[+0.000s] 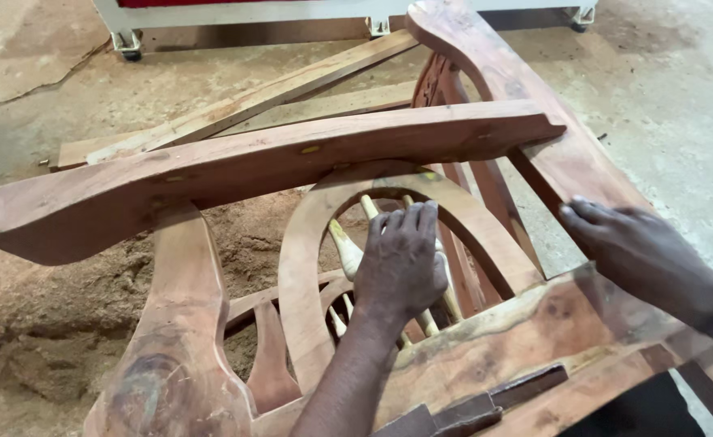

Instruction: The person sands and scrapes a wooden furniture frame containing decorative spindles using sandpaper and a hand tool. They smooth the curved surfaces of the wood and wipe away sawdust with their hands.

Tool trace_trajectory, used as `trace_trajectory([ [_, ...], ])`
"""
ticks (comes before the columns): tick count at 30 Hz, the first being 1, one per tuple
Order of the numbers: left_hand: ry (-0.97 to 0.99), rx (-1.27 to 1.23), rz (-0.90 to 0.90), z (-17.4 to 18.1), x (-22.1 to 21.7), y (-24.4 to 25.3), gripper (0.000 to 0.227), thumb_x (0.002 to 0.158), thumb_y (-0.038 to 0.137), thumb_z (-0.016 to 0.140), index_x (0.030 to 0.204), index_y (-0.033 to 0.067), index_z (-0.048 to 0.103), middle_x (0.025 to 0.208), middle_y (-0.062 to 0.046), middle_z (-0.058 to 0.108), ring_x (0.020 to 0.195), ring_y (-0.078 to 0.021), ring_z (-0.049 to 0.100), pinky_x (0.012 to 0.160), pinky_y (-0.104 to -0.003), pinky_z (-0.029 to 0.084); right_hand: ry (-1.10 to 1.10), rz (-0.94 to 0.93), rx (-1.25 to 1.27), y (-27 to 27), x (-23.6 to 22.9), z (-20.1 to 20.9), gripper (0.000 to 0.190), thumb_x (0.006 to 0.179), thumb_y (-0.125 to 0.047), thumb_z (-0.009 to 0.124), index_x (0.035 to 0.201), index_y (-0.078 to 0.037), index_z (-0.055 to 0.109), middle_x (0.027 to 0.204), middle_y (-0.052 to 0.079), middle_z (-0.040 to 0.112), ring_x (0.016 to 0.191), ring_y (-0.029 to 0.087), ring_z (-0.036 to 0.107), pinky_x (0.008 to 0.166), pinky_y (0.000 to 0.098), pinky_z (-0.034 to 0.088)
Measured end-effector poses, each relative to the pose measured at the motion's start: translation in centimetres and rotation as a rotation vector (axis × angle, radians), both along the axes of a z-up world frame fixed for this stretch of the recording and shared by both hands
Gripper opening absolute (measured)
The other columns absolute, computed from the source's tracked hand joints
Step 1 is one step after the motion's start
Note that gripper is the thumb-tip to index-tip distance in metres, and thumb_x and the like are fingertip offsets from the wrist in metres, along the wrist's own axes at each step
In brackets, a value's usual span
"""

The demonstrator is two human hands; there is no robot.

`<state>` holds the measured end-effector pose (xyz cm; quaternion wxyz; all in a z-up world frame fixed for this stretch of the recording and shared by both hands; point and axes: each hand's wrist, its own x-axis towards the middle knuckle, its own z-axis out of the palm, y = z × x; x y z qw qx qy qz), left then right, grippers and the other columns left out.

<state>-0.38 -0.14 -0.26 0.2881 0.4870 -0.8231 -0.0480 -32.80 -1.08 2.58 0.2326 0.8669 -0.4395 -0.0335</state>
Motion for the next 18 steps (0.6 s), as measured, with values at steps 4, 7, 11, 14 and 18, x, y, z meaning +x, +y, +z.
trace_trajectory([
  [4,-0.008,0.015,-0.003,-0.5,0.0,-0.2,0.067,0.078,0.012,0.061,0.141,-0.0069,0.048,0.129,-0.023,0.063,0.117,-0.0328,0.064,0.112,-0.049,0.041,0.096,-0.206,0.132,-2.3,1.0,-0.1,0.045,0.092,-0.007,0.055,0.136,0.000,0.050,0.125,0.013,0.067,0.075,0.024,0.071,0.071,0.0364,0.063],
  [7,0.005,-0.033,-0.013,-0.2,0.2,-0.2,0.069,0.076,0.014,0.064,0.139,-0.0078,0.048,0.130,-0.024,0.063,0.117,-0.0332,0.064,0.110,-0.048,0.042,-0.058,-0.147,0.165,-7.3,2.6,1.2,0.036,0.097,-0.005,0.053,0.133,0.000,0.052,0.126,0.013,0.067,0.066,0.025,0.071,0.061,0.0402,0.061],
  [11,0.008,0.011,-0.013,0.6,0.2,0.1,0.067,0.076,0.014,0.064,0.139,-0.0060,0.049,0.129,-0.022,0.064,0.118,-0.0324,0.063,0.109,-0.048,0.043,-0.042,-0.104,0.102,-7.5,2.6,1.9,0.031,0.091,-0.010,0.059,0.122,-0.007,0.059,0.103,0.011,0.072,0.078,0.026,0.071,0.067,0.0414,0.059],
  [14,0.012,-0.007,-0.013,0.7,0.6,-0.2,0.067,0.075,0.015,0.064,0.137,-0.0063,0.050,0.129,-0.022,0.063,0.117,-0.0325,0.063,0.108,-0.048,0.043,0.025,-0.262,0.201,-2.9,1.1,0.6,0.041,0.094,-0.004,0.058,0.134,0.002,0.051,0.107,0.013,0.070,0.068,0.021,0.073,0.065,0.0342,0.063],
  [18,-0.013,0.013,0.009,0.4,0.1,0.1,0.064,0.078,0.015,0.063,0.138,-0.0052,0.050,0.126,-0.020,0.064,0.115,-0.0316,0.064,0.108,-0.048,0.044,0.029,-0.104,0.111,-0.7,0.1,-0.1,0.056,0.082,-0.005,0.062,0.137,0.001,0.051,0.120,0.022,0.069,0.070,0.027,0.072,0.065,0.0389,0.063],
])
